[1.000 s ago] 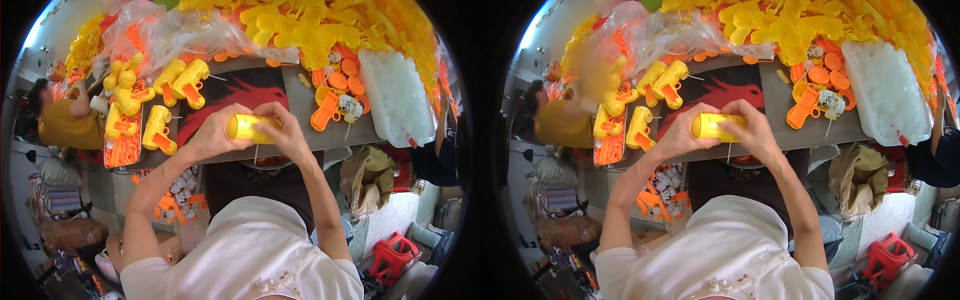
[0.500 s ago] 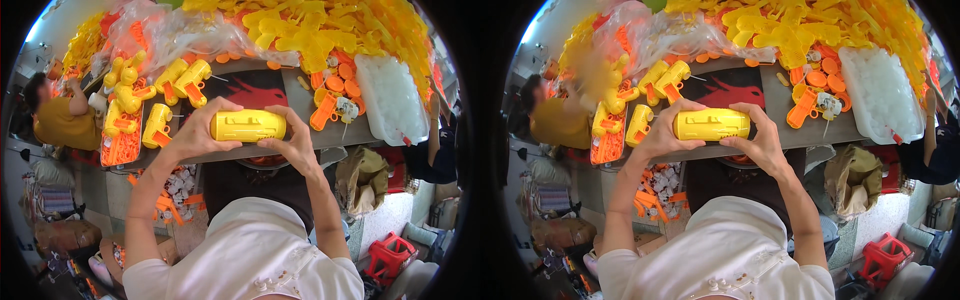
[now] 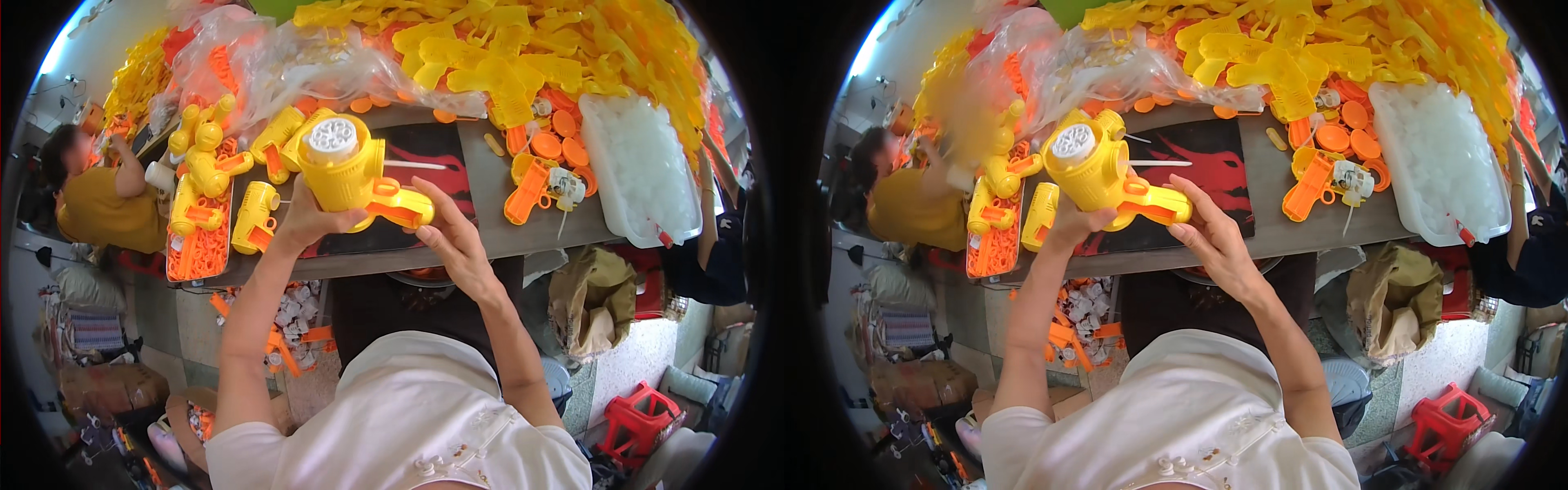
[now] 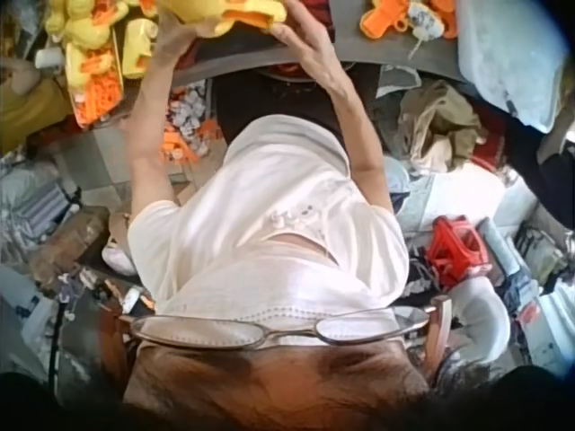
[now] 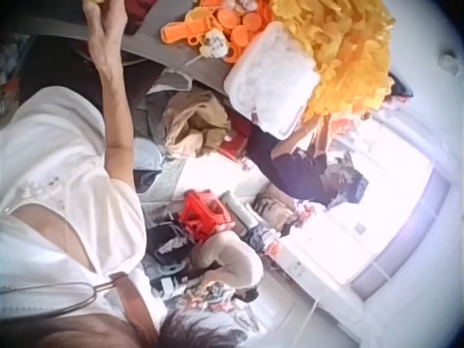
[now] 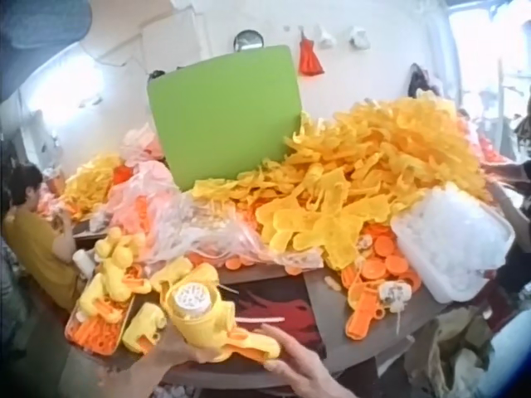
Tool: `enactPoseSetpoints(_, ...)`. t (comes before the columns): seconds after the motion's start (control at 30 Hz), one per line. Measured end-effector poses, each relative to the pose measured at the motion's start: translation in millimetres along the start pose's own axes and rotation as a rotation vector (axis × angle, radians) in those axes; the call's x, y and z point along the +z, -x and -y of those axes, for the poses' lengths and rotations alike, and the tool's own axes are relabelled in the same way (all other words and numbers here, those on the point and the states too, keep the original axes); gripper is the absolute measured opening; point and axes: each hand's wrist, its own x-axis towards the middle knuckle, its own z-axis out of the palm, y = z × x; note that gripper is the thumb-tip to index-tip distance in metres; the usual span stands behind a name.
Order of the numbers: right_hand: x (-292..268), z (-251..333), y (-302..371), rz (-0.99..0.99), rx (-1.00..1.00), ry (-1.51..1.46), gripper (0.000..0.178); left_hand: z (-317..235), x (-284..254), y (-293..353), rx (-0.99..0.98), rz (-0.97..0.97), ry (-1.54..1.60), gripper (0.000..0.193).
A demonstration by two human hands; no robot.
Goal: Assembling plastic toy bubble guns at a factory workbench.
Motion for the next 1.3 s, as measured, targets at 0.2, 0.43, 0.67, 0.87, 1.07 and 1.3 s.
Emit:
enactPoseSetpoints(0.2,2,-16,-16,-0.179,-0.262,0.559,0.036,41,-7,0,0.074,-0.031,0.087,0.061)
enactPoseSetpoints(0.43,-16,-37,-15,-0.218,-0.071,0.482,0.030,22,0,-10,-0.303,-0.085,0.154,0.068)
enactPoseSetpoints(0.67,-51,-56,-10,-0.361,-0.010,0.534,0.020,-18,-85,-14,-0.274,-0.474,-0.434,0.082)
enactPoseSetpoints(0.87,-47,-57,-11,-0.422,-0.072,0.626,0.016,15,-177,-48,-0.375,-0.595,-0.869,0.083)
enactPoseSetpoints(1.07,-44,-64,-14,-0.403,-0.222,0.640,0.015,52,-212,-45,-0.141,-0.401,-1.329,0.059)
enactPoseSetpoints(1.3,-46,-57,-12,-0.371,-0.209,0.643,0.014,24,-20,-70,0.160,-0.293,-0.782,0.029)
